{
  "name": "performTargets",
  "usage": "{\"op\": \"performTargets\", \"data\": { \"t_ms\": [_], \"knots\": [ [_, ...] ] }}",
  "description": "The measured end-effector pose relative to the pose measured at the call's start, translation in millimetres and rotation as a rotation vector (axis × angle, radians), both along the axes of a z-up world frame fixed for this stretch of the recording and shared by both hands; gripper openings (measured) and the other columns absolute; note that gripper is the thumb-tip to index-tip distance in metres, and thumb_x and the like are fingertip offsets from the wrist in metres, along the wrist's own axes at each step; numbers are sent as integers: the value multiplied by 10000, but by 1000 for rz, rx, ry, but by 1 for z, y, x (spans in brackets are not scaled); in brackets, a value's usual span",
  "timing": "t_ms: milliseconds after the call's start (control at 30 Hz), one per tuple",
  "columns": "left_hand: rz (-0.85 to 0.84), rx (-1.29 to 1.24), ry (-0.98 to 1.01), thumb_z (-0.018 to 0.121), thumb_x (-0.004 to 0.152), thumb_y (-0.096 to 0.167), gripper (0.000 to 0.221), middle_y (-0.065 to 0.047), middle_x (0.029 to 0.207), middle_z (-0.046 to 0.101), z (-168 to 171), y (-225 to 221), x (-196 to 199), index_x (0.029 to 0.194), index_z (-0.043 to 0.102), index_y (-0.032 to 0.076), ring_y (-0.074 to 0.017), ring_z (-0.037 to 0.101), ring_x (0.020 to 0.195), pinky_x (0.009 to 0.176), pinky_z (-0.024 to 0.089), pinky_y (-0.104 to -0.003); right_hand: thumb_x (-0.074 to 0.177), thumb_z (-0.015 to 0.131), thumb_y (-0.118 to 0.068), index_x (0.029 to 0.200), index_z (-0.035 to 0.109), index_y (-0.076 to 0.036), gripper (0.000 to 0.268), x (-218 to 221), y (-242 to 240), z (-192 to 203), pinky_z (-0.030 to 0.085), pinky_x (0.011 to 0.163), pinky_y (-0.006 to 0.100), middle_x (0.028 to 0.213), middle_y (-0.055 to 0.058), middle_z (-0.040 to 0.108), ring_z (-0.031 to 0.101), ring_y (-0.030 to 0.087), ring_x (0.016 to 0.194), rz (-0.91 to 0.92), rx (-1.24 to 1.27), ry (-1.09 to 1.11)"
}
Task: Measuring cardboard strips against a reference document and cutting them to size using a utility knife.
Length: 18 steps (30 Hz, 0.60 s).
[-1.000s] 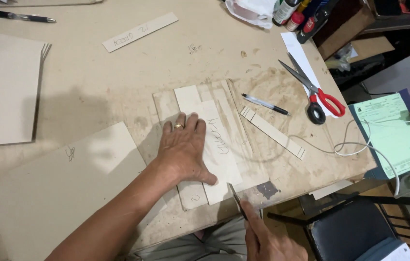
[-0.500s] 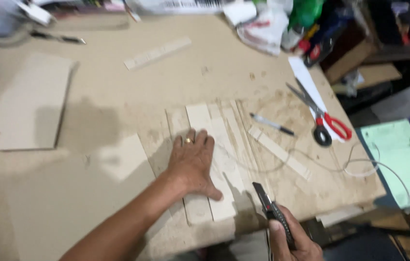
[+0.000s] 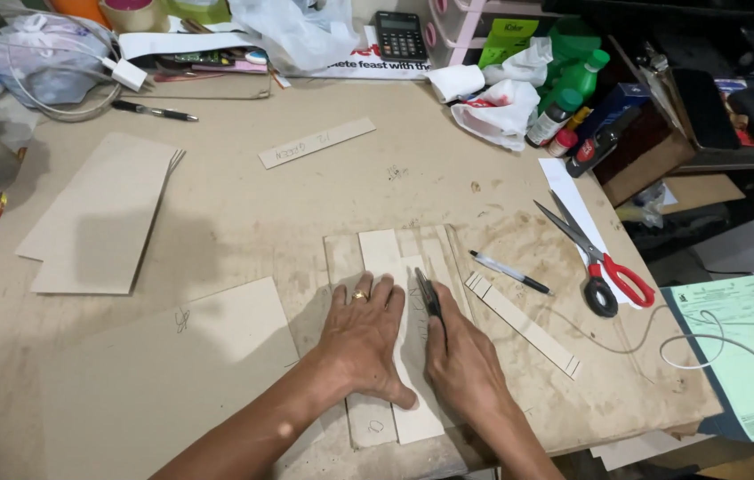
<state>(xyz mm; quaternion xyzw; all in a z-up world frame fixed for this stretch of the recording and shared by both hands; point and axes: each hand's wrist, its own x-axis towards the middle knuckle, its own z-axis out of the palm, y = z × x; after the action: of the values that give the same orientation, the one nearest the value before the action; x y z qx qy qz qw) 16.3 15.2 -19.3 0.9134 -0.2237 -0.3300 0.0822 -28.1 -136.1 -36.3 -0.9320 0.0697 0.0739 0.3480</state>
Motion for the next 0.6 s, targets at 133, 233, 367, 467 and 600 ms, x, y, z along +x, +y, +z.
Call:
{"op": "performTargets", "data": {
  "t_ms": [133,233,367,467,600],
  "knots": [
    [-12,3,-4,901,635,666,1484,-156,1728,-125,-1,-1,1,1633,-17,62,-387,-144,1583,1258,-56,-581,1023,398,-308,1584,371,-248,565,15,0,-15,527,690,499,951,190,725,693,393,777,54,-151,-70],
    [-16,6,-12,891,625,687,1491,-155,1729,-121,-6,-1,2,1635,-13,67,-387,-141,1583,1256,-54,-587,1017,425,-331,1562,437,-267,550,19,2,-21,516,656,496,748,176,731,680,374,669,20,-214,-90],
    [-20,-3,-19,887,624,702,1487,-163,1728,-116,-7,-1,2,1634,-1,68,-395,-135,1583,1255,-46,-591,1015,434,-348,1550,464,-267,541,24,2,-33,528,652,527,719,171,731,682,390,651,3,-253,-129],
    [-24,12,-11,882,638,697,1482,-169,1727,-129,-6,-2,2,1637,-15,70,-399,-143,1581,1255,-46,-597,1017,428,-351,1552,458,-276,541,25,5,-30,524,626,520,711,169,722,676,374,641,-2,-262,-117],
    [-10,25,11,886,654,676,1480,-152,1730,-154,-3,-3,2,1641,-44,84,-384,-172,1583,1257,-79,-584,1011,432,-345,1520,488,-321,513,26,9,-30,543,657,537,848,147,772,708,386,747,-12,-256,-103]
  ]
}}
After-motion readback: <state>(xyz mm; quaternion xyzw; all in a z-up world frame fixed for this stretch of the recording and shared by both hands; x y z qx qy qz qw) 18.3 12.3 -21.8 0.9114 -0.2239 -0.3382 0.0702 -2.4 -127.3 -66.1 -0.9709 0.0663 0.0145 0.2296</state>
